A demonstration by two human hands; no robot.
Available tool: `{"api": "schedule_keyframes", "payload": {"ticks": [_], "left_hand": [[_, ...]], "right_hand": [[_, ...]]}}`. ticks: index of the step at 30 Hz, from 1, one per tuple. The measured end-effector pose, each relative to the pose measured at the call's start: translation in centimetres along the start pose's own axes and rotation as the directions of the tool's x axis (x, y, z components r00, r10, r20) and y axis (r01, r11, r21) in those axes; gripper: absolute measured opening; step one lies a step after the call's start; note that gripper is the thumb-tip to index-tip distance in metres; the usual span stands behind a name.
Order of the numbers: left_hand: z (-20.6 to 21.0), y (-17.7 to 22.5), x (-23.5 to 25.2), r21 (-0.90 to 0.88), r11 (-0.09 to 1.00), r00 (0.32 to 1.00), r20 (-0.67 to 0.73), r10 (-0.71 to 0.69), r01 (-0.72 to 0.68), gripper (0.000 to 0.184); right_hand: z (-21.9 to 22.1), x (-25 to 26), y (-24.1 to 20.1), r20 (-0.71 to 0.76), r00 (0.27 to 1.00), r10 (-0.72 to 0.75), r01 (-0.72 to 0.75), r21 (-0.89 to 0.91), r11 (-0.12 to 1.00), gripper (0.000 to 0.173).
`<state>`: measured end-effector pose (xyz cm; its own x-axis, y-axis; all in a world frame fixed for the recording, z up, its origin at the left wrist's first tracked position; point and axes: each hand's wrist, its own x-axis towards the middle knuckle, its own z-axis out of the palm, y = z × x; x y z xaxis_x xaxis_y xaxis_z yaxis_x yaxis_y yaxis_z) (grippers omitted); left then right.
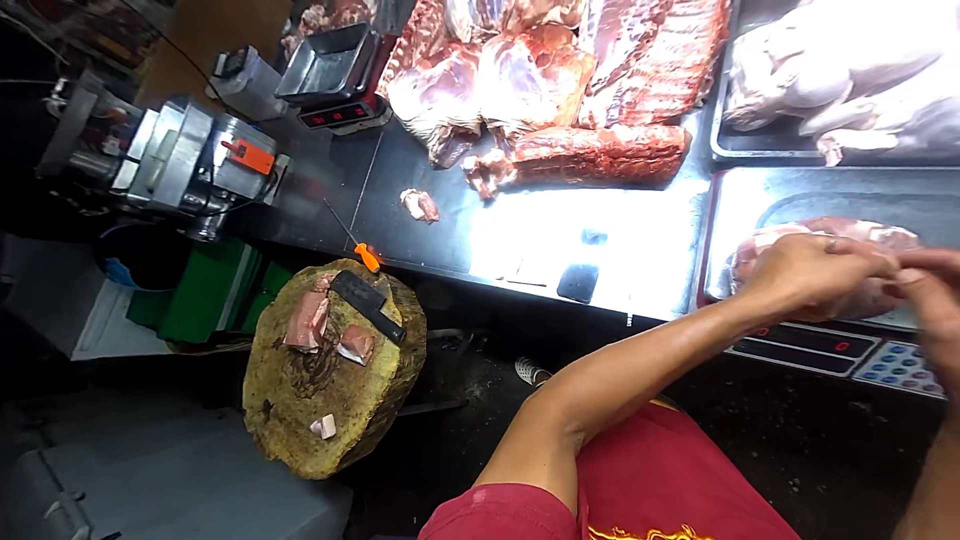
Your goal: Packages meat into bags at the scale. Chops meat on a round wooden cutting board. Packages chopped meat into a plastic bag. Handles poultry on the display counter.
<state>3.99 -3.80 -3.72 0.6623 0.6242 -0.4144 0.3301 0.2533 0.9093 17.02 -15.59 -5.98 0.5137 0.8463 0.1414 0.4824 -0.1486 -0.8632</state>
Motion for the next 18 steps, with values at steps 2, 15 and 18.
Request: {"api": "schedule_keyframes", "payload": {"ticks": [2, 15, 18], "left_hand": [[0.0, -0.7, 1.1, -0.051, 0.997, 0.998, 0.011, -0.055, 0.055, 0.021], [-5.6, 2.1, -0.4, 0.474, 0.869, 0.989, 0.038, 0.142, -0.143, 0.022], [-5.7, 3.2, -2.0, 0.264, 0.927, 0.961, 0.000, 0.278, -0.268, 0.018]], "right_hand": [[1.2, -1.0, -1.2, -0.010, 0.997, -0.080, 0.080, -0.023, 0.997, 0.033], [3.0, -0.5, 0.6, -0.168, 0.977, -0.133, 0.081, -0.284, 0.955, 0.011], [3.6, -0.6, -0.6, -0.198, 0.969, -0.148, 0.103, -0.220, 0.970, 0.014]]}}
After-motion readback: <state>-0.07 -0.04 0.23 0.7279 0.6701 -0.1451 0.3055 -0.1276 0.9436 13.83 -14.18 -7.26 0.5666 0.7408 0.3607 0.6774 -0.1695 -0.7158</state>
